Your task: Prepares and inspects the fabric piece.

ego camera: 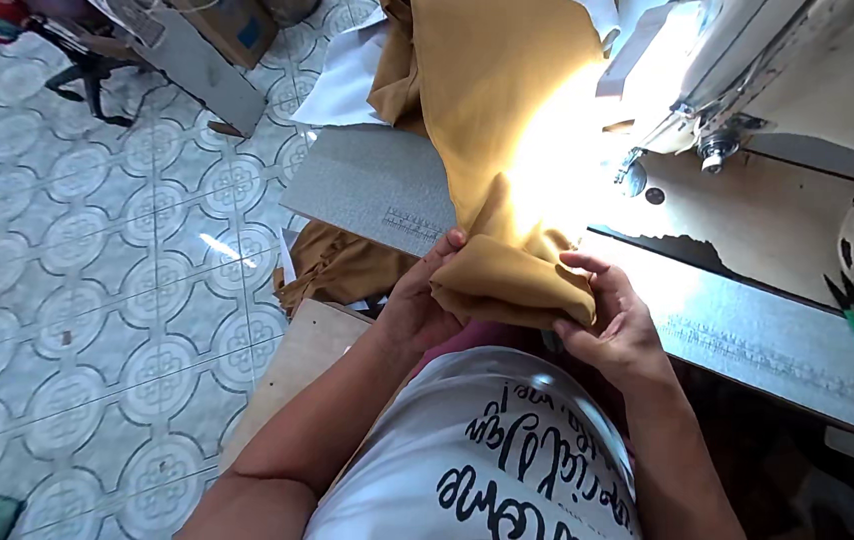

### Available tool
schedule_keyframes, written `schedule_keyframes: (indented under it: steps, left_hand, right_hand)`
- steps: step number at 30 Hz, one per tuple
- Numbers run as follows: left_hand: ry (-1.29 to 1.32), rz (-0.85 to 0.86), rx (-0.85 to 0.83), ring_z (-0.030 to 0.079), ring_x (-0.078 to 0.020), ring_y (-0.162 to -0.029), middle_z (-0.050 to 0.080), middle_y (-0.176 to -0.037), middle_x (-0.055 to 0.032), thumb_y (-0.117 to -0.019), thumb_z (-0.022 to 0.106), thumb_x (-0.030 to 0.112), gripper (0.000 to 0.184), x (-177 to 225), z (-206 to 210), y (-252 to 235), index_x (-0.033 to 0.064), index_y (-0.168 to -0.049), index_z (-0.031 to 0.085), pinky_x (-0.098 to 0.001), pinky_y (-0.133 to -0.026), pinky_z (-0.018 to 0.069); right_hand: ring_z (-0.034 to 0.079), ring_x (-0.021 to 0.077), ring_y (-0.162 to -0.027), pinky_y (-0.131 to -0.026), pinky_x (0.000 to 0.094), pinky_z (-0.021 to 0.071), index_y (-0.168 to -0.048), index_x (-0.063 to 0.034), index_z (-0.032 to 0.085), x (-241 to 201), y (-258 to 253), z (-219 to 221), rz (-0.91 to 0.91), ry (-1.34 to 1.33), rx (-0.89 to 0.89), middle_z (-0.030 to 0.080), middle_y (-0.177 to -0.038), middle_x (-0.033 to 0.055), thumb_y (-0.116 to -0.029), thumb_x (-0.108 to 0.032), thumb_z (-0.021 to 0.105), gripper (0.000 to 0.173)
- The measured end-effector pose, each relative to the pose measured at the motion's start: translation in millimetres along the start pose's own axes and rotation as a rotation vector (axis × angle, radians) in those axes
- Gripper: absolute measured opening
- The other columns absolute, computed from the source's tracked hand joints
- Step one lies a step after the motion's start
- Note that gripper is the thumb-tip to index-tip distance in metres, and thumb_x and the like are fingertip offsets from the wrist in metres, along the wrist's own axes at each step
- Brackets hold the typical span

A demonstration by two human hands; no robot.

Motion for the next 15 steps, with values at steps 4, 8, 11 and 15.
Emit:
schedule_keyframes:
  steps: [4,8,11,15]
  left_hand:
    - [-0.147,-0.006,-0.017,0.070,-0.0103,-0.099,0.071,-0.109,0.0007,-0.1027,0.059,0.025,0.016,-3.9,4.6,1.8,0.0260,-0.116,0.069,-0.0295,-0.082,0.0604]
    - [-0.160,-0.069,-0.023,0.070,-0.0112,-0.100,0.072,-0.109,-0.0008,-0.1015,0.061,0.024,0.017,-8.8,8.5,6.7,0.0241,-0.116,0.071,-0.0312,-0.086,0.0603]
    - [-0.118,-0.079,0.046,0.071,-0.0139,-0.100,0.072,-0.111,-0.0040,-0.1027,0.058,0.022,0.018,-7.1,2.4,10.3,0.0220,-0.116,0.071,-0.0319,-0.086,0.0607]
    - [-0.328,-0.104,0.163,0.070,-0.0115,-0.101,0.072,-0.113,-0.0002,-0.0972,0.066,0.043,0.027,-3.8,-6.3,15.8,0.0287,-0.119,0.070,-0.0307,-0.085,0.0602]
  right_hand:
    - [0.068,0.0050,-0.081,-0.069,0.0231,0.0592,-0.133,-0.0134,0.062,-0.3,-0.5,3.0,0.072,0.251,0.266,0.069,-0.094,-0.0016,-0.0758,-0.010,0.077,0.059]
    - [0.064,0.0139,-0.086,-0.074,0.0310,0.0564,-0.125,-0.0124,0.069,-0.2,0.5,2.4,-0.047,0.738,0.380,0.067,-0.101,0.0053,-0.0809,-0.013,0.081,0.046]
    - [0.067,0.0324,-0.096,-0.079,0.0508,0.0560,-0.123,-0.0129,0.071,-5.6,2.4,-2.4,-0.115,1.003,0.387,0.068,-0.108,0.0155,-0.0810,-0.009,0.080,0.043]
    - [0.064,0.0095,-0.091,-0.076,0.0247,0.0561,-0.124,-0.0071,0.066,-11.7,8.5,-17.2,-0.042,0.609,0.522,0.064,-0.105,0.0062,-0.0813,-0.005,0.077,0.044]
Point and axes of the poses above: each hand's wrist, its own y-axis away from the middle knuckle, its own z-axis out of the palm, x = y × z, the point moved 5 cm from there along -y, towards the middle knuckle
